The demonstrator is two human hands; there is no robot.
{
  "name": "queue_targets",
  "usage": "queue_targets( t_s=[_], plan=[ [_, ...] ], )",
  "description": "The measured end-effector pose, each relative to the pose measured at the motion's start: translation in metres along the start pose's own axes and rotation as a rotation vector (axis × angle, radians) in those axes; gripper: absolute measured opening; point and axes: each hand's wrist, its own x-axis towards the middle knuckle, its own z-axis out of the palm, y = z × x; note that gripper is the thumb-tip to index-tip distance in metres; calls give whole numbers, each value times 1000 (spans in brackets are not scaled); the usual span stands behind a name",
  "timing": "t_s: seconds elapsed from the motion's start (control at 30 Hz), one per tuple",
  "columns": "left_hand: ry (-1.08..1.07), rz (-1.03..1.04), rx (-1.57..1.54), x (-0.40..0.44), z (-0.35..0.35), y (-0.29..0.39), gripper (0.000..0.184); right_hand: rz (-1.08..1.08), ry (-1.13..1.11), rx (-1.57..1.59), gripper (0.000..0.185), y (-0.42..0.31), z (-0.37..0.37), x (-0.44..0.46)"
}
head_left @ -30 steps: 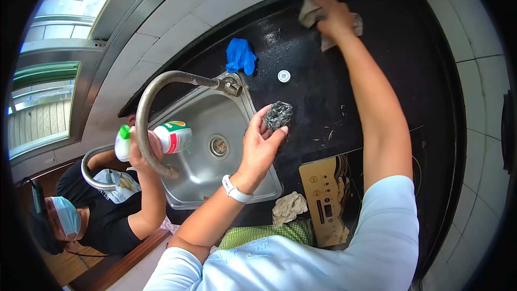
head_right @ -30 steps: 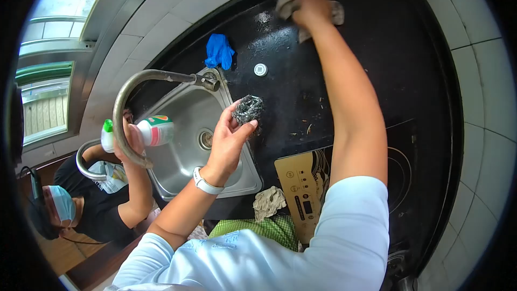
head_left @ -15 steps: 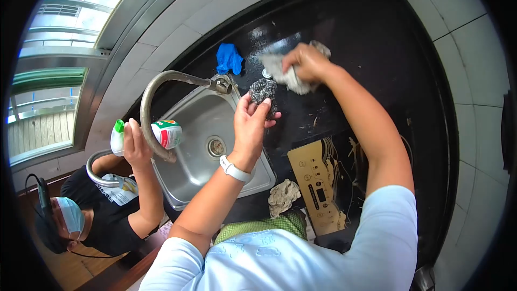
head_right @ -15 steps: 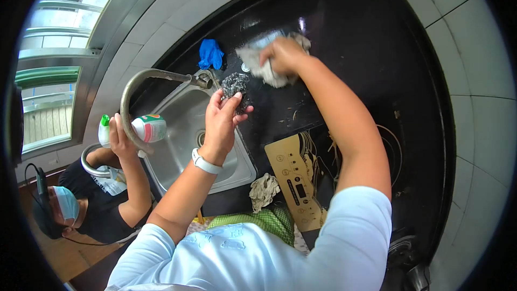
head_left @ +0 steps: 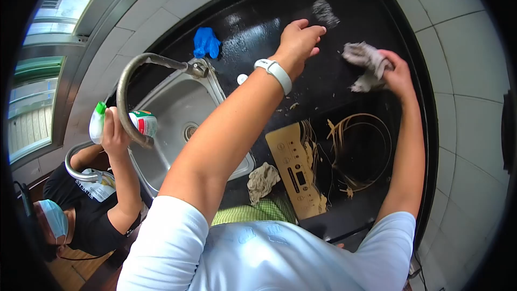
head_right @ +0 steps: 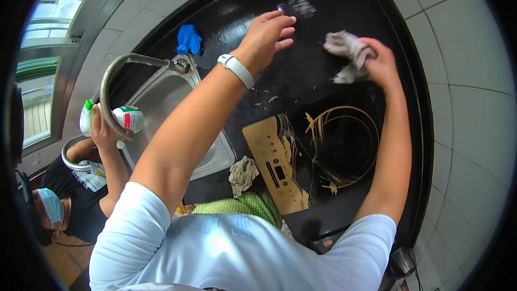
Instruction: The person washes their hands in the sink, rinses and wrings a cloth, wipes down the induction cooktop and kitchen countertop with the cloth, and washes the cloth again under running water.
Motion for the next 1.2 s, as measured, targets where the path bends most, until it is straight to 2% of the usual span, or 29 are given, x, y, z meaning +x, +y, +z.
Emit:
queue_targets(
  t_s=[0.03,0.07,0.1,0.17,0.23,0.3,0.37,0.47,0.6,0.7,0.77,0.83,0.9,0.97,1.03,1.1,1.17,1.2],
  plan=[
    [-1,-45,32,-3,9,-4,63,28,149,-106,36,24,-15,3],
    [-5,-64,37,-9,11,-14,61,86,172,-227,44,48,-32,7],
    [26,-57,65,-18,9,-26,58,128,240,-593,54,87,-41,13],
    [44,16,104,-47,-9,-48,50,363,228,-787,59,81,-32,21],
    [98,9,95,-83,-40,-60,42,408,164,-836,58,55,-9,30],
    [159,-14,100,-117,-77,-69,36,422,64,-831,61,38,20,34],
    [217,-39,129,-147,-109,-72,33,467,-55,-802,64,-17,59,17],
    [256,-38,135,-176,-141,-66,30,458,-87,-705,71,-37,115,10],
    [190,28,204,-187,-158,-65,26,462,-89,-641,73,-87,173,-25],
    [84,-84,344,-184,-159,-84,23,505,-39,-590,69,-98,189,-35],
    [15,-127,499,-180,-158,-102,23,495,-37,-575,68,-107,200,-44],
    [-42,-43,670,-178,-155,-121,27,490,-73,-559,65,-115,211,-50],
    [-82,-72,720,-181,-147,-129,29,456,-58,-516,63,-120,222,-56],
    [-108,-91,734,-185,-136,-123,30,408,-123,-441,62,-107,229,-51],
    [-113,-14,886,-191,-131,-113,30,280,-223,-415,73,-89,217,-43],
    [-107,9,922,-192,-136,-106,30,142,-459,-174,62,-81,177,-31],
    [-163,46,1026,-191,-142,-99,30,112,-324,-75,55,-77,129,-4],
    [-150,80,1005,-193,-146,-98,29,-24,-23,-172,44,-61,107,18]
  ],
)
